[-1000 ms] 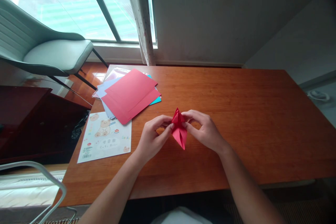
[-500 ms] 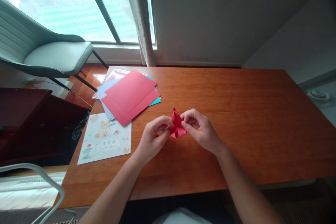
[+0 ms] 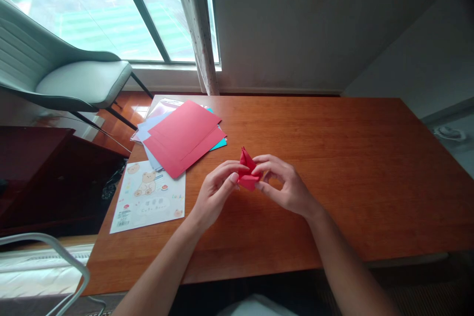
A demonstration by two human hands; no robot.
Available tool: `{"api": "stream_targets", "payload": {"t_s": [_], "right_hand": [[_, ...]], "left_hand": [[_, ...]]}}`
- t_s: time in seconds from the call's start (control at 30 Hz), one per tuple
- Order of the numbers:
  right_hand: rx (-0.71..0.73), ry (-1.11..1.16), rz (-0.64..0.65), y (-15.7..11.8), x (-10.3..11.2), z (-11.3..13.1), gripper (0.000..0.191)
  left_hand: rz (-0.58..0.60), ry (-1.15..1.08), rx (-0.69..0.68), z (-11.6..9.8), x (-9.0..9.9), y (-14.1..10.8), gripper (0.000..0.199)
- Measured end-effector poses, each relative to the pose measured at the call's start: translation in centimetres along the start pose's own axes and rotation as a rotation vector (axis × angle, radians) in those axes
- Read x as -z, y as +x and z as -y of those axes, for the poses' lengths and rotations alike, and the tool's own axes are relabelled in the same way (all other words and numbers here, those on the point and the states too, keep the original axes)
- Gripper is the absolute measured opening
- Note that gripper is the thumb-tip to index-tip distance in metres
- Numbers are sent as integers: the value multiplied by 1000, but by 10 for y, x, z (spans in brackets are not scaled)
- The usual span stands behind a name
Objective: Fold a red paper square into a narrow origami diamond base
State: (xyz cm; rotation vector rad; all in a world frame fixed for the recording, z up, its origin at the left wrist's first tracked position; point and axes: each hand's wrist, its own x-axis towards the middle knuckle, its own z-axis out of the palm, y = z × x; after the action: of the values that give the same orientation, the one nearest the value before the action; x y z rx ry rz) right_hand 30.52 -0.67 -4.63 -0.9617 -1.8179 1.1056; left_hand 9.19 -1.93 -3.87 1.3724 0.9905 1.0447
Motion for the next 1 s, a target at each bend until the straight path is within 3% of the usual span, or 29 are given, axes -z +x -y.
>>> {"api": "stream_targets", "payload": {"t_s": [0.2, 0.43, 0.67, 1.0], "right_hand": [[47, -62, -88, 2, -4, 0, 12], [152, -140, -187, 0, -5, 5, 15], [188, -186, -183, 1, 1, 9, 11], [211, -216, -162, 0, 3, 7, 8]], "left_hand": [[51, -68, -62, 7, 0, 0, 31], [1, -107, -85, 11, -7, 3, 23], [37, -190, -5, 14, -4, 2, 18], [32, -150, -26, 12, -3, 4, 16]]}}
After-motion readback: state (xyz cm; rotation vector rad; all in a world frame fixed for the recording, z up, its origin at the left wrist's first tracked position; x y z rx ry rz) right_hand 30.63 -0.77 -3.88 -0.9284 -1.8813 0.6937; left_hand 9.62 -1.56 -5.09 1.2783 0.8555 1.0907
